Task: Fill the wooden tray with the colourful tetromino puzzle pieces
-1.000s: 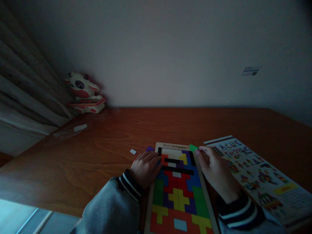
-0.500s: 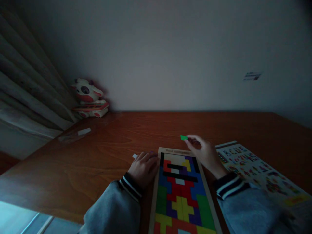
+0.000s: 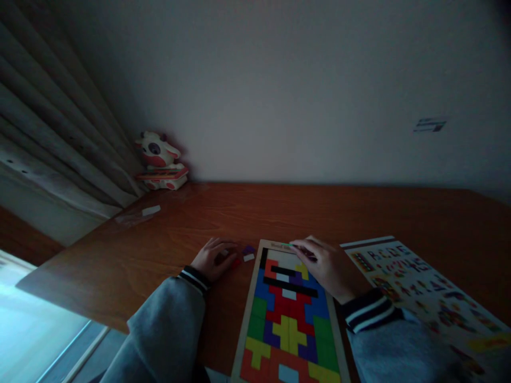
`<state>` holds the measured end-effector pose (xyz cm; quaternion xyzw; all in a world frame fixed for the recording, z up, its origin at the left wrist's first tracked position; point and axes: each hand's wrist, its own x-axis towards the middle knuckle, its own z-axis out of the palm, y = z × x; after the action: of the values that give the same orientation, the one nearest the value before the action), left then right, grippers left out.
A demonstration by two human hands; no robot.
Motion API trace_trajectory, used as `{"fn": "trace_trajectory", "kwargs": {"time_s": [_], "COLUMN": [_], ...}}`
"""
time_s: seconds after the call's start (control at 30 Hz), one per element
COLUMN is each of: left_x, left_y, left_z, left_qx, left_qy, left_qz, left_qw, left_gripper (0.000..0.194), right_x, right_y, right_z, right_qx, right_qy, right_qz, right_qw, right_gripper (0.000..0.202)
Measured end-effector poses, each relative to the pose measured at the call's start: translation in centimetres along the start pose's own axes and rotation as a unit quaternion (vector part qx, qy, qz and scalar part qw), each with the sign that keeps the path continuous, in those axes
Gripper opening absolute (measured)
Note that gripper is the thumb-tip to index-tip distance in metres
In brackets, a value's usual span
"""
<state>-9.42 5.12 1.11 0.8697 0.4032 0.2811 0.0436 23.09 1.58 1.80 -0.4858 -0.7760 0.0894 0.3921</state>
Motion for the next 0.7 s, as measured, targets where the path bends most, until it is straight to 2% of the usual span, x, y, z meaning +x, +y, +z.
{"fn": "trace_trajectory", "kwargs": {"time_s": [0.2,0.37,0.53,0.7], "left_x": [-0.1,-0.2,-0.7,-1.0], "left_y": [0.0,-0.1,-0.5,-0.7], "left_z": [0.2,0.8,1.2,1.5], "left_qx": [0.001,-0.010,-0.026,-0.024], "left_qy": [-0.008,-0.023,-0.034,-0.041], "left_qz": [-0.006,-0.006,-0.003,-0.013], "left_qw": [1.000,1.000,0.999,0.999], "left_gripper": [0.022,0.023,0.024,0.027], "right_x": [0.8,1.4,1.2,0.5], "right_y": [-0.6,-0.6,-1.3,-1.5], "right_z": [1.1,2.1,2.1,2.0], "right_qx": [-0.066,-0.182,-0.236,-0.232], "right_qy": [-0.069,-0.116,-0.131,-0.143], "right_qz": [-0.076,-0.139,-0.127,-0.110], "right_qw": [0.993,0.967,0.955,0.956], "right_gripper": [0.020,0.022,0.019,0.035]}}
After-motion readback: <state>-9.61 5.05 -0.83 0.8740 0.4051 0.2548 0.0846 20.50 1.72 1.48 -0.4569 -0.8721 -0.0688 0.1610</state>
